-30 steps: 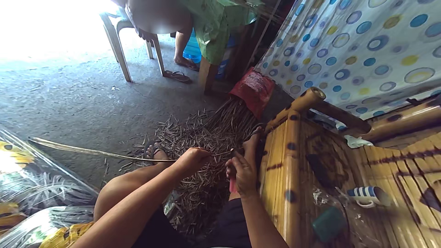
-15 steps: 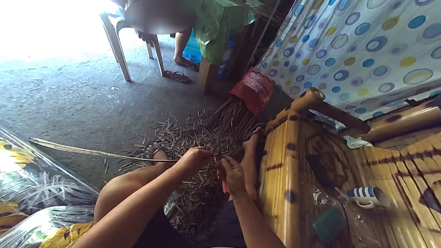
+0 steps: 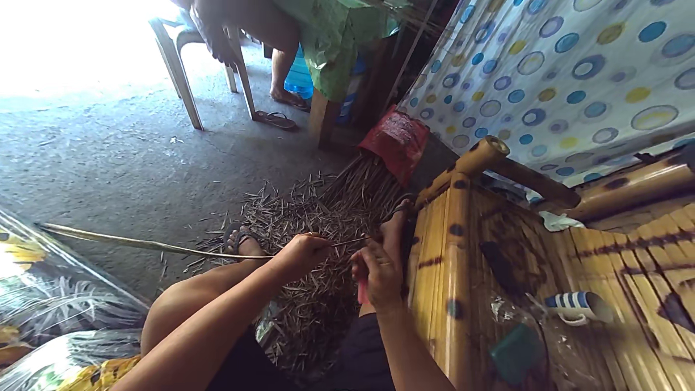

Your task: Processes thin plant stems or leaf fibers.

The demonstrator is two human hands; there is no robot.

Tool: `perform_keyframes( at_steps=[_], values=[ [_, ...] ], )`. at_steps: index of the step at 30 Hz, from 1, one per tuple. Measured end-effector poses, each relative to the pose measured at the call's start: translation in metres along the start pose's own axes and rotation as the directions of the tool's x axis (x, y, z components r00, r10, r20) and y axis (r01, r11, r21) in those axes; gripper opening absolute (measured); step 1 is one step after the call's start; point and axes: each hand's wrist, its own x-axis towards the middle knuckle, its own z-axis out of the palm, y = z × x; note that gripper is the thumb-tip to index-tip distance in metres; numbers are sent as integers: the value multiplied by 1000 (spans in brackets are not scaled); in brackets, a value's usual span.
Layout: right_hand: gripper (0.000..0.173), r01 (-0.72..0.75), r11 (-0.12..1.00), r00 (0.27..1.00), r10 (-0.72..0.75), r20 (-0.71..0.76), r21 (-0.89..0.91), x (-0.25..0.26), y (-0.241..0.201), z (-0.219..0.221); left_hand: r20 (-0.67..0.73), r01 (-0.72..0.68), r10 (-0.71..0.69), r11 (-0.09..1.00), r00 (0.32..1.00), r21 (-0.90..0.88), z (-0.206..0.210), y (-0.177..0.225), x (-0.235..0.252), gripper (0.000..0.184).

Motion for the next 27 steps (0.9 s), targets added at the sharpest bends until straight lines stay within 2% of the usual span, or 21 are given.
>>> perform_keyframes(
  at_steps=[4, 7, 9, 12, 17, 23, 27],
  values=[
    [32, -103, 991, 993, 108, -55, 83, -18, 17, 20, -20, 15, -16, 1000, 1000, -15, 1, 0, -2, 30],
    [32, -55, 991, 995, 65, -82, 120, -21, 22, 18, -38, 10, -10, 1000, 999, 2, 0, -3, -2, 29],
    [34, -27, 997, 998, 31, -54, 76, -21, 16, 16, -31, 10, -10, 1000, 999, 8, 0, -2, -2, 29],
    [35, -63, 998, 998, 63, -14, 2, -18, 7, 19, -13, 9, -9, 1000, 1000, 2, 3, 0, -1, 28],
    [31, -78, 997, 996, 79, 30, -25, -16, 12, 27, -34, 4, -2, 999, 999, 37, 4, -1, -4, 28],
    [30, -30, 999, 999, 31, 28, -32, -11, 11, 19, -29, 14, -12, 998, 1000, 60, 2, 4, -1, 28],
    [32, 26, 998, 999, -28, -47, -49, 0, 10, 11, -36, 18, -16, 998, 999, 59, -1, 4, -2, 28]
  ],
)
